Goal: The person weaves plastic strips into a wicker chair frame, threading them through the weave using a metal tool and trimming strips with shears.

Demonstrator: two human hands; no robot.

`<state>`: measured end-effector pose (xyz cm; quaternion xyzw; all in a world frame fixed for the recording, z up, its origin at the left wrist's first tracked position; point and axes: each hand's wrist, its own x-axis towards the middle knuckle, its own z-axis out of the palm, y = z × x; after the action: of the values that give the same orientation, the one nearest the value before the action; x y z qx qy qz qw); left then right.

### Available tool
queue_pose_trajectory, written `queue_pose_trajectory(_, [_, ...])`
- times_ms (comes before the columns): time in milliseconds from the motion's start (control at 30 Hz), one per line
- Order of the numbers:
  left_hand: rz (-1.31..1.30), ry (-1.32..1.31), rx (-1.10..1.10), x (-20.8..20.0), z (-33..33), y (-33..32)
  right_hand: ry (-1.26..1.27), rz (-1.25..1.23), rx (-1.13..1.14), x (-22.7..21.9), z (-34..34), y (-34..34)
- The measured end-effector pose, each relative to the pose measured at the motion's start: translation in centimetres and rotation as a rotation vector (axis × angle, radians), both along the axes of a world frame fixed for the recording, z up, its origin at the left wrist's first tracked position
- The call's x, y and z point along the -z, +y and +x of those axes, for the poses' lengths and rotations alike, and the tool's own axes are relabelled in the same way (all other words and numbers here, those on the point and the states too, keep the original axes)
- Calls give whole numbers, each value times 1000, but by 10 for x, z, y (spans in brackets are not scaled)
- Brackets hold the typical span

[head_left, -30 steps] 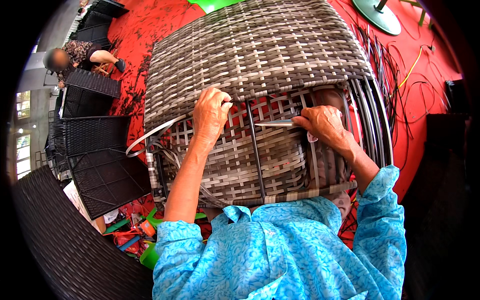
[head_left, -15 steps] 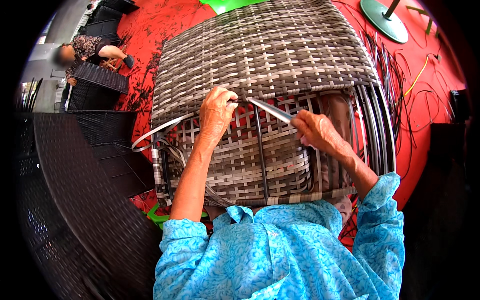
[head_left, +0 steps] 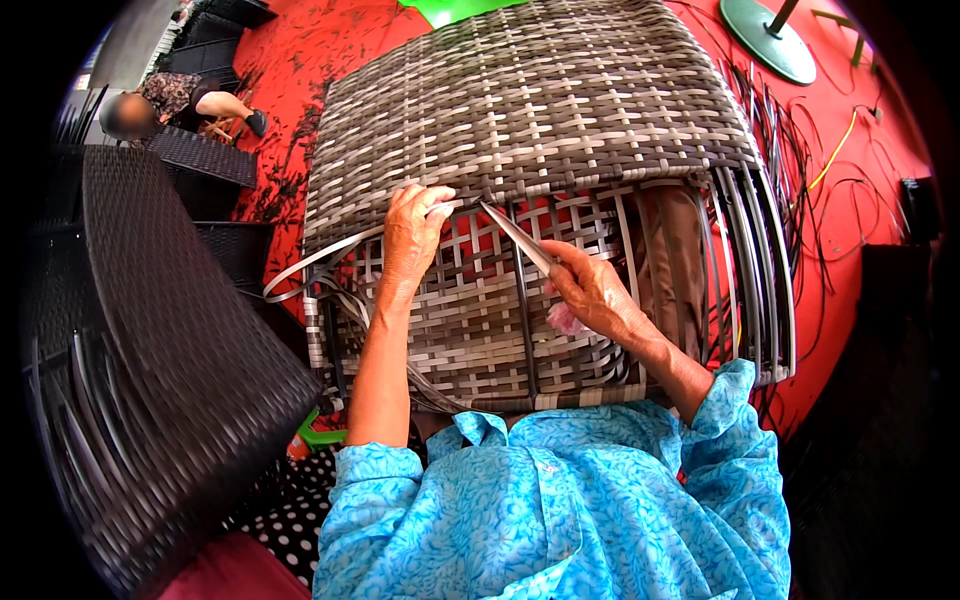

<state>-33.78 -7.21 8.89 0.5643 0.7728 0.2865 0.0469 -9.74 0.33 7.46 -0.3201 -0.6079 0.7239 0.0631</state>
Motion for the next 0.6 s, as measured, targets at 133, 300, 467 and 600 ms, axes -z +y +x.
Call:
queue_pose_trajectory(133, [-23, -15, 137, -1, -10, 6, -5, 176, -39, 5, -3, -6])
queue_pose_trajectory(300, [-91, -128, 175, -5, -17, 10, 38, 31, 79, -3, -3, -19])
queue_pose_trajectory(467, [-103, -184, 192, -6, -20, 10, -1, -20, 63, -8, -6, -23])
queue_pose_trajectory(600, [-101, -154, 191, -6, -16, 13, 87, -531, 96, -13, -7, -22])
